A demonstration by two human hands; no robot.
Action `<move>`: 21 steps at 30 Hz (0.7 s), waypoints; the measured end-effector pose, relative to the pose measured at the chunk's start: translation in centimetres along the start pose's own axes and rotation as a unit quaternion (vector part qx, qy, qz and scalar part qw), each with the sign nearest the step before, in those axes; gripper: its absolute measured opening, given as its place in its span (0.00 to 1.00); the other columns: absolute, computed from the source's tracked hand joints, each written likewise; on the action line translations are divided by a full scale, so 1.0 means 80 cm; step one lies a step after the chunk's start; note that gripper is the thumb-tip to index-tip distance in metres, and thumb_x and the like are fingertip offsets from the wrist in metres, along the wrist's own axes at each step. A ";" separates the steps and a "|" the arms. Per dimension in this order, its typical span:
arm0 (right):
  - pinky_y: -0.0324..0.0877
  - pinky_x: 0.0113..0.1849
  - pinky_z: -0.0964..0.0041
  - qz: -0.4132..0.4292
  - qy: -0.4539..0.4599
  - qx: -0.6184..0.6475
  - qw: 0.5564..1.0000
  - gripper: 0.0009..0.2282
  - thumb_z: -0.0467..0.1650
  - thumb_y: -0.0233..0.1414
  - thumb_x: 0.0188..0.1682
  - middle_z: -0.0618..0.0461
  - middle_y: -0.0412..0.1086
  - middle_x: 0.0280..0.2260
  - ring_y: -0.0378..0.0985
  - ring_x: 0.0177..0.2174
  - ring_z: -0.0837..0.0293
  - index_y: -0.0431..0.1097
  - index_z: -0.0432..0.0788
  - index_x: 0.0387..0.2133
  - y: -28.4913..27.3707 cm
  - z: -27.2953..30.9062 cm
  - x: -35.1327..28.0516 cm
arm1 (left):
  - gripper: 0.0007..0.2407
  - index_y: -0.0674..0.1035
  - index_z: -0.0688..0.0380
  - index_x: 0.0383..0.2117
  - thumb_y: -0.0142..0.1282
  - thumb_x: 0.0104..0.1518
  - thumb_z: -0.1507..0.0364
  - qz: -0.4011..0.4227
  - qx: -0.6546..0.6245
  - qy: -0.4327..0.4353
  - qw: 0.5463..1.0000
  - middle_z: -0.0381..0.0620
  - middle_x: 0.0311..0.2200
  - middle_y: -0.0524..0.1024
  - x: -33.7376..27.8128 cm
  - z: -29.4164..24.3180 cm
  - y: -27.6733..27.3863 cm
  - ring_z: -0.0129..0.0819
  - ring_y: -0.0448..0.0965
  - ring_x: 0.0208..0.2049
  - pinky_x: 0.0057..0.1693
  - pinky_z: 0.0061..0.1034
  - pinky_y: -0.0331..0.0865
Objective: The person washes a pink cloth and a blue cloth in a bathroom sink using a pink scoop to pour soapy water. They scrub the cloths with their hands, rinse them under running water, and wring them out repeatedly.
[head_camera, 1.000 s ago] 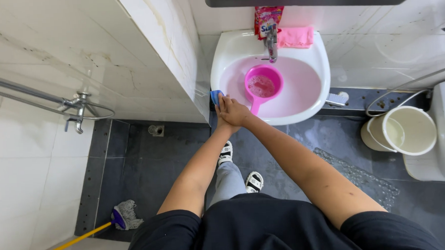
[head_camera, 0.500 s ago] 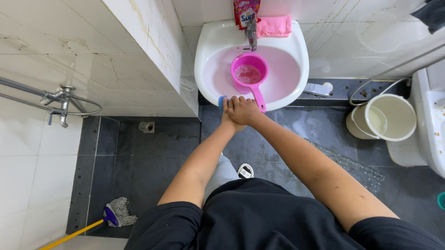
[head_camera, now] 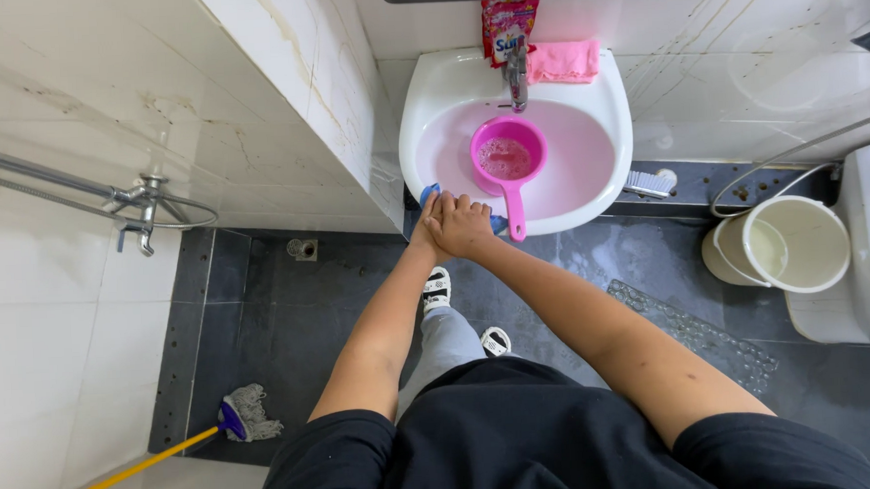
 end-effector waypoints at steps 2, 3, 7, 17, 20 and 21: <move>0.60 0.51 0.30 -0.001 -0.006 0.036 0.999 0.34 0.52 0.43 0.51 0.30 0.66 0.49 0.71 0.47 0.26 0.55 0.40 0.61 0.002 0.005 0.014 | 0.29 0.65 0.53 0.67 0.47 0.60 0.55 0.005 -0.002 0.018 1.000 0.52 0.68 0.58 0.002 0.018 -0.006 0.56 0.44 0.72 0.73 0.52 0.31; 0.60 0.51 0.30 -0.001 -0.004 0.037 0.999 0.34 0.52 0.43 0.51 0.30 0.66 0.49 0.71 0.47 0.26 0.55 0.40 0.61 0.005 0.009 0.021 | 0.29 0.65 0.53 0.67 0.47 0.60 0.55 0.006 -0.001 0.021 1.000 0.52 0.68 0.58 0.002 0.026 -0.013 0.56 0.44 0.72 0.73 0.52 0.31; 0.61 0.52 0.31 0.025 0.031 0.083 0.996 0.35 0.53 0.43 0.52 0.28 0.65 0.51 0.70 0.49 0.25 0.53 0.39 0.63 0.015 0.013 0.045 | 0.26 0.67 0.49 0.64 0.46 0.58 0.57 0.035 0.007 0.053 0.998 0.50 0.66 0.61 0.009 0.049 -0.011 0.51 0.48 0.71 0.73 0.49 0.32; 0.69 0.51 0.45 -0.071 0.163 0.030 0.984 0.21 0.36 0.55 0.45 0.37 0.62 0.54 0.65 0.57 0.35 0.68 0.41 0.51 -0.103 -0.051 0.012 | 0.27 0.75 0.51 0.56 0.55 0.55 0.48 0.008 -0.109 0.068 0.992 0.46 0.53 0.71 -0.010 0.052 -0.098 0.43 0.63 0.62 0.72 0.46 0.43; 0.69 0.49 0.44 -0.062 0.234 0.122 0.963 0.21 0.30 0.57 0.41 0.31 0.60 0.52 0.65 0.51 0.29 0.66 0.37 0.49 -0.043 -0.107 0.023 | 0.24 0.77 0.51 0.52 0.56 0.56 0.50 -0.105 -0.098 0.105 0.984 0.46 0.46 0.74 -0.016 0.037 -0.094 0.44 0.69 0.55 0.69 0.47 0.50; 0.69 0.49 0.44 -0.064 0.235 0.122 0.962 0.21 0.30 0.57 0.41 0.31 0.60 0.52 0.65 0.51 0.29 0.66 0.37 0.49 -0.039 -0.105 0.023 | 0.24 0.77 0.51 0.52 0.56 0.56 0.50 -0.105 -0.098 0.106 0.984 0.46 0.46 0.74 -0.015 0.023 -0.097 0.44 0.69 0.55 0.69 0.47 0.50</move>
Point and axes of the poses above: each hand's wrist, its own x-axis towards the middle knuckle, its own y-axis out of the palm, z = x × y, the point moved 4 cm from there along x, towards the middle knuckle
